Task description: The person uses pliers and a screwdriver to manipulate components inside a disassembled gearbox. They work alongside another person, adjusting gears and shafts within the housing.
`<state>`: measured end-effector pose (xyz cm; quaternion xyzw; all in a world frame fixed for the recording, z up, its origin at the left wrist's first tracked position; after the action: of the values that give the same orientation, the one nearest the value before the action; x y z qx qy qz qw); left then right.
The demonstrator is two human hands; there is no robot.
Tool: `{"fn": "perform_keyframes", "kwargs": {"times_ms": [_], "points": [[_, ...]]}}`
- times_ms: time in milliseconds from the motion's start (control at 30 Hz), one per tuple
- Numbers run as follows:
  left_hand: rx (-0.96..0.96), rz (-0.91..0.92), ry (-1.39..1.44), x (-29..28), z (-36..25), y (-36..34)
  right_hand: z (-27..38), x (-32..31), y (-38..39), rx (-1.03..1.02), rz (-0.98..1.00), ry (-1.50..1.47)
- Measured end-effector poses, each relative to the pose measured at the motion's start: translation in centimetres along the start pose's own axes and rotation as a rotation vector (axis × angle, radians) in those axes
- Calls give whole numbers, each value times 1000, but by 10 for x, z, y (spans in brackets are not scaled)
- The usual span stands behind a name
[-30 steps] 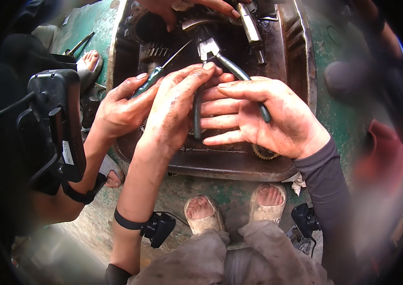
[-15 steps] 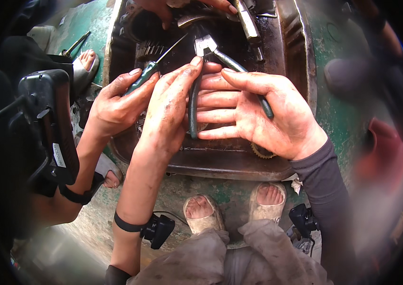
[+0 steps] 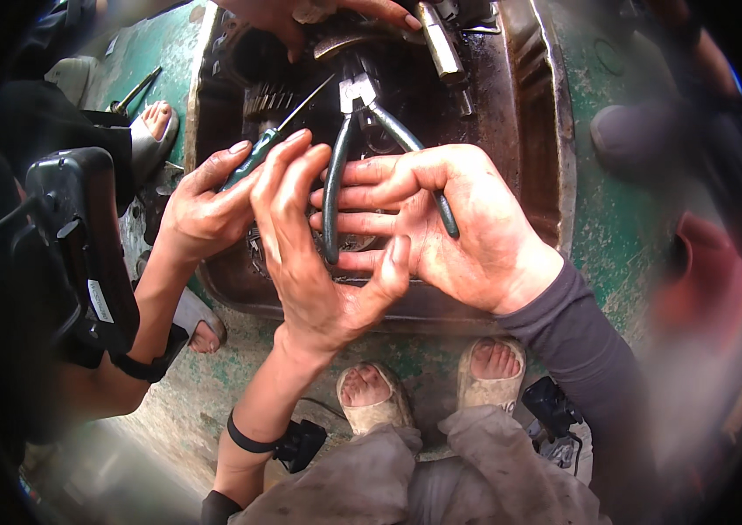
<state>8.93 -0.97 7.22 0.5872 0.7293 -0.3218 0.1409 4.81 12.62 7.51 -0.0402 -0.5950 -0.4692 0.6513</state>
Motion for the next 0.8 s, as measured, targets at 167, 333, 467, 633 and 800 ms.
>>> {"fn": "perform_keyframes", "kwargs": {"times_ms": [167,333,467,633,800], "points": [[245,-24,-55,14,-11,-7,-2,-4,2,50,34,-172],[354,-152,-56,21,-8,-21,1,-9,-1,-28,104,-71],[349,-197,-126,17,-3,-27,0,-6,-5,76,294,-232],[341,-135,-156,22,-12,-25,2,-14,-5,-146,-51,364],[352,-131,-137,24,-15,-27,8,-14,-8,-237,-17,447]]}}
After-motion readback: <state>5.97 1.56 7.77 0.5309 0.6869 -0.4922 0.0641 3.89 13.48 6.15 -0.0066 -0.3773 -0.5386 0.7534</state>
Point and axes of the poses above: each hand's wrist, its own y-axis away from the middle knuckle, its own x-axis out of the palm, z = x × y, the point moved 2 cm from there along -y, towards the middle knuckle, and after that the axes turned 11 degrees about -x, right-handed, at the moved point
